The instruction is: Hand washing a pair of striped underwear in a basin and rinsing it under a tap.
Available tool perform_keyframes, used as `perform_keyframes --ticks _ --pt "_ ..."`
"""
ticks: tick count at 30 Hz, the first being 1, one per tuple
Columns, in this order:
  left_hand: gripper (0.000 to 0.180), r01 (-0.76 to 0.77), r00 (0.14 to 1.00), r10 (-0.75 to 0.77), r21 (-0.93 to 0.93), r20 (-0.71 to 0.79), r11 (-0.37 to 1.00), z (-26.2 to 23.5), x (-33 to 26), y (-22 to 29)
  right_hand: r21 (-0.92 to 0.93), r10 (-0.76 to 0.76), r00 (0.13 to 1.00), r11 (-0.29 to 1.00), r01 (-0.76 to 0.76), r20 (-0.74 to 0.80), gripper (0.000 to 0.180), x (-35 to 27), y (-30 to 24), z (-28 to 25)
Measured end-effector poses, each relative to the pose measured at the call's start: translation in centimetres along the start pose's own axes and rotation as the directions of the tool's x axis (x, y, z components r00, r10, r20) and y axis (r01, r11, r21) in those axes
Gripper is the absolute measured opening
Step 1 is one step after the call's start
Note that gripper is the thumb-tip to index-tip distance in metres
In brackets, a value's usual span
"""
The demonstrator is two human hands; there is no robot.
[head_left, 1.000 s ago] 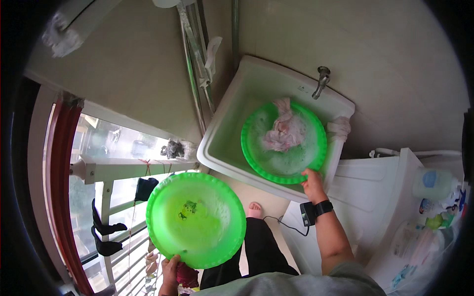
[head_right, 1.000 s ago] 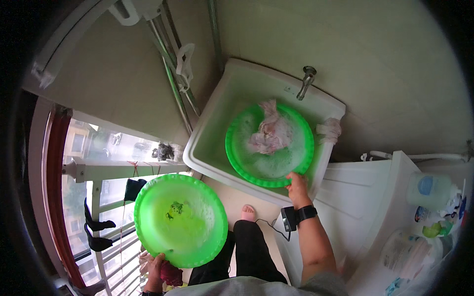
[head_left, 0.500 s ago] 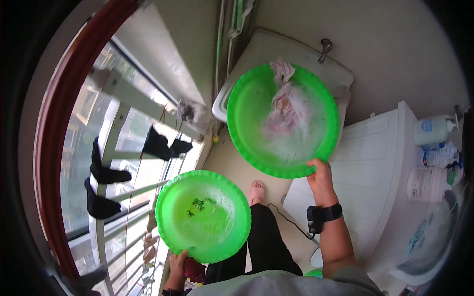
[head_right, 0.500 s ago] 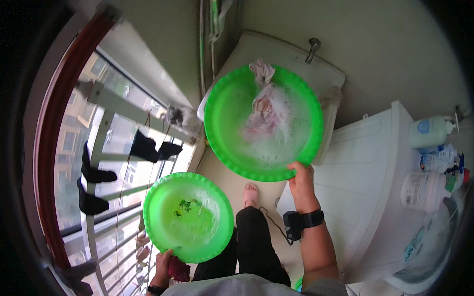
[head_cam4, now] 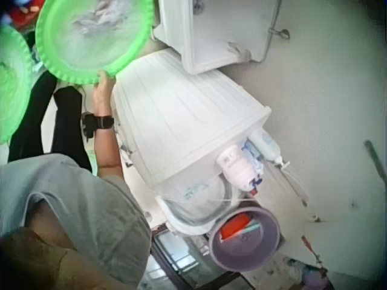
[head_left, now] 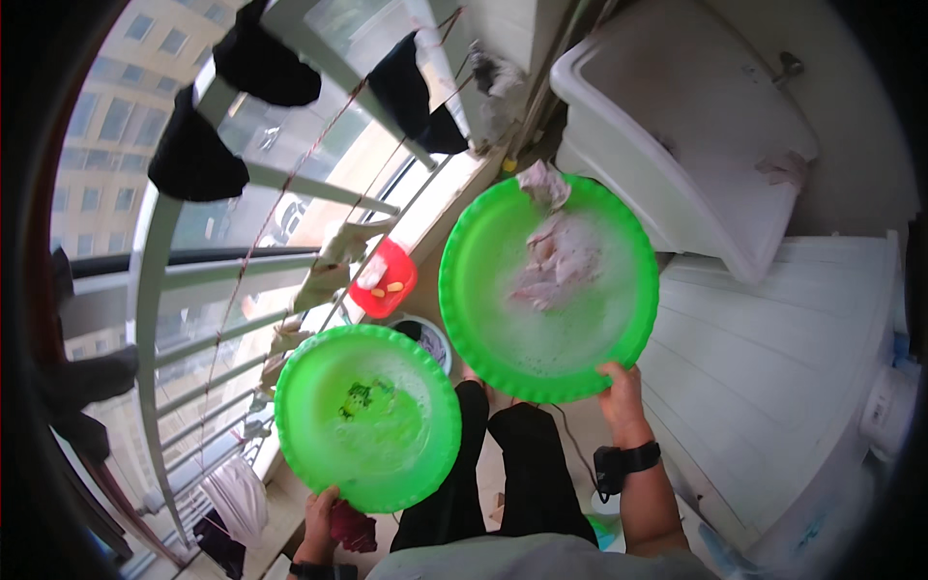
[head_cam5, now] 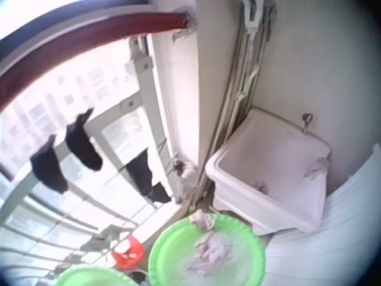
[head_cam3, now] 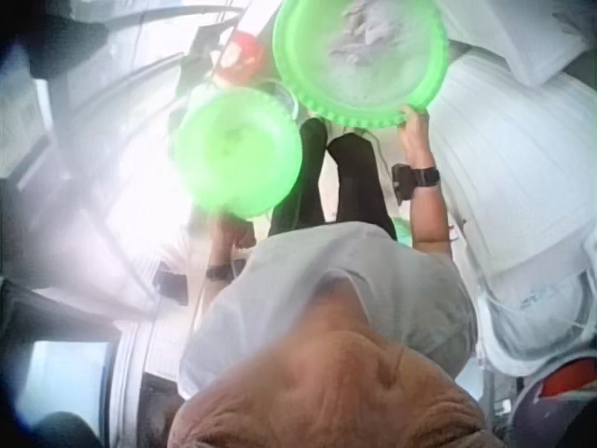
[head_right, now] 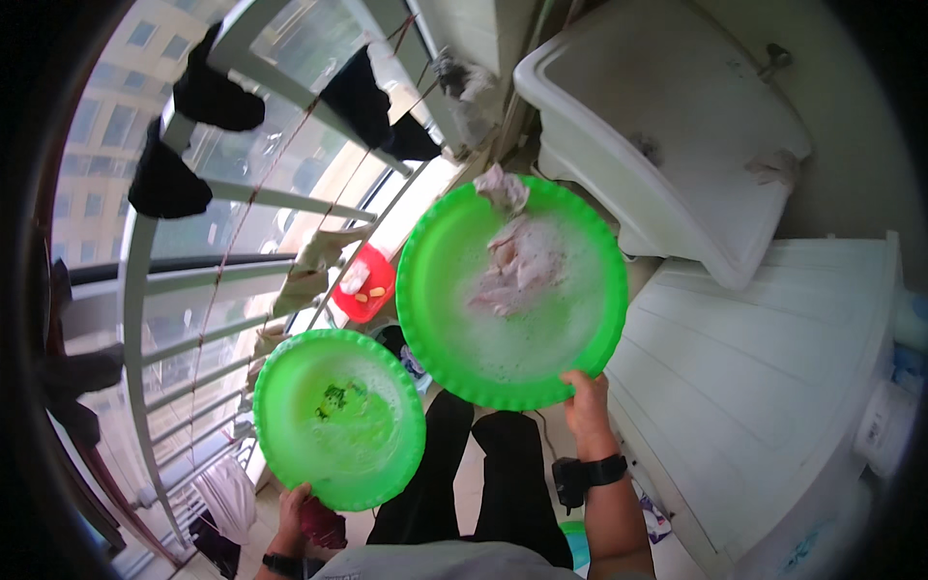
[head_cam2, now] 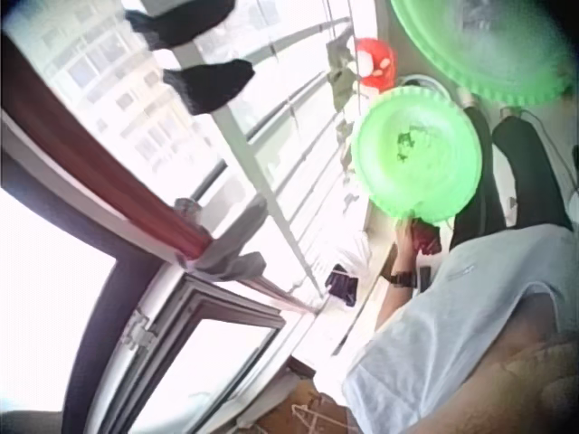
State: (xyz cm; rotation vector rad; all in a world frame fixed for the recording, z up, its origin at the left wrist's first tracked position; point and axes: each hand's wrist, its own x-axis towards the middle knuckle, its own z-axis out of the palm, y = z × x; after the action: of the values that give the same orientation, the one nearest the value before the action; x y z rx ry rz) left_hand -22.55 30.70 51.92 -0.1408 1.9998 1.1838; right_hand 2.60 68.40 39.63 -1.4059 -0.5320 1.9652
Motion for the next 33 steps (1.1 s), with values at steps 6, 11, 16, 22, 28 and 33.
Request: perform_keyframes --ticks 6,11,16,22,28,33 --pt "0.018 -0.132 0.985 0.16 0.301 -0.071 0.945 -3.8 3.8 -11.1 -0.127 -0.016 1.0 0.992 0.018 0.019 0.024 5.2 9.0 -3.6" --pt "0.033 0.026 0.999 -0.025 0.03 -0.033 0.999 -6.5 5.6 -16.1 -0.209 -0.021 0.99 0.977 0.051 0.141 0.019 12.9 19.7 -4.5" --pt "0.036 0.087 0.995 -0.088 -0.019 -0.041 0.996 -5.4 6.8 -17.2 -0.239 0.026 0.987 0.971 0.013 0.157 0.023 16.8 25.9 -7.5" --pt "0.041 0.109 0.984 -0.14 -0.248 -0.109 0.963 -3.6 10.3 -19.3 -0.245 -0.004 0.991 0.969 0.037 0.133 0.024 23.9 30.4 -7.2" --pt "0.046 0.173 0.983 -0.178 -0.09 -0.048 0.981 -4.9 12.8 -21.1 -0.308 0.039 0.997 0.951 -0.017 0.066 0.022 27.7 30.4 -3.8" --pt "0.045 0.185 0.982 -0.178 0.173 -0.059 0.967 -5.1 14.3 -20.7 -0.28 -0.003 0.997 0.96 0.026 0.081 0.022 30.9 32.0 -3.2"
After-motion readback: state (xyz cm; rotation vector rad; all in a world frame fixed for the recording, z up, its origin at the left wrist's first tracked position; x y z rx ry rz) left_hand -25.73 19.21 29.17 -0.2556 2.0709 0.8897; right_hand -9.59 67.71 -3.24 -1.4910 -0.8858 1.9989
